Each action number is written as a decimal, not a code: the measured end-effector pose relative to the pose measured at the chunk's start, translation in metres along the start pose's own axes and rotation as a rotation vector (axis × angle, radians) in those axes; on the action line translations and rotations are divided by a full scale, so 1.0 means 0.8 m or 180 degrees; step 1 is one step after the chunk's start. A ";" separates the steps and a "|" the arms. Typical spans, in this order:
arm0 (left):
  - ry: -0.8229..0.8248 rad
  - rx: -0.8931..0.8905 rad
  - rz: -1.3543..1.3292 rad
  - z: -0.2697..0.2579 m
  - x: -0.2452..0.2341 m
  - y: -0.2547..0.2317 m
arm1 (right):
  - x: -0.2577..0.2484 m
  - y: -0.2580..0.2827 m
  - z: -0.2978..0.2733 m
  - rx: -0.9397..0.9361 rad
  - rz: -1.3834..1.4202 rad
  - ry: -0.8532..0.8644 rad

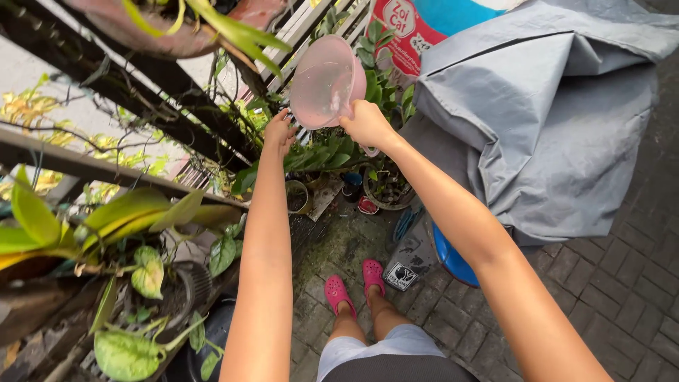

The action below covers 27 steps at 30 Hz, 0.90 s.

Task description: Watering various potted plants on a metal rack using a small pink scoop and a bucket of water.

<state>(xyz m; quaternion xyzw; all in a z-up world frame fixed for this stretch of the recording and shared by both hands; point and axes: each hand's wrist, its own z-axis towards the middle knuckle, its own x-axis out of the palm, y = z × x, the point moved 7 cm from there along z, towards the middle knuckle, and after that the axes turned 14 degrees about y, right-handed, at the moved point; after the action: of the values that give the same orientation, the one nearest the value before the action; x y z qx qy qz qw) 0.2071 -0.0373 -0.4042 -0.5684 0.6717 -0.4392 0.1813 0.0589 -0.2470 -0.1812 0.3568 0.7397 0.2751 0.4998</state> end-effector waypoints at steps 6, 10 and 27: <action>0.0409 0.0363 0.0029 0.045 0.055 -0.022 | -0.035 -0.010 -0.007 0.0204 0.0426 -0.0184; 0.0761 0.0760 -0.0181 0.072 0.094 -0.039 | -0.059 -0.009 -0.015 0.0167 0.0648 -0.0349; 0.1477 0.0900 0.0743 0.163 0.274 -0.084 | -0.189 -0.068 -0.028 0.0129 -0.0012 -0.1543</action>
<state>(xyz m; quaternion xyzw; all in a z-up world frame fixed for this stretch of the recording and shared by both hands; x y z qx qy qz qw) 0.2814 -0.2872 -0.3660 -0.3407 0.6881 -0.6229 0.1496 0.0613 -0.4017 -0.1328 0.4209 0.6042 0.1657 0.6560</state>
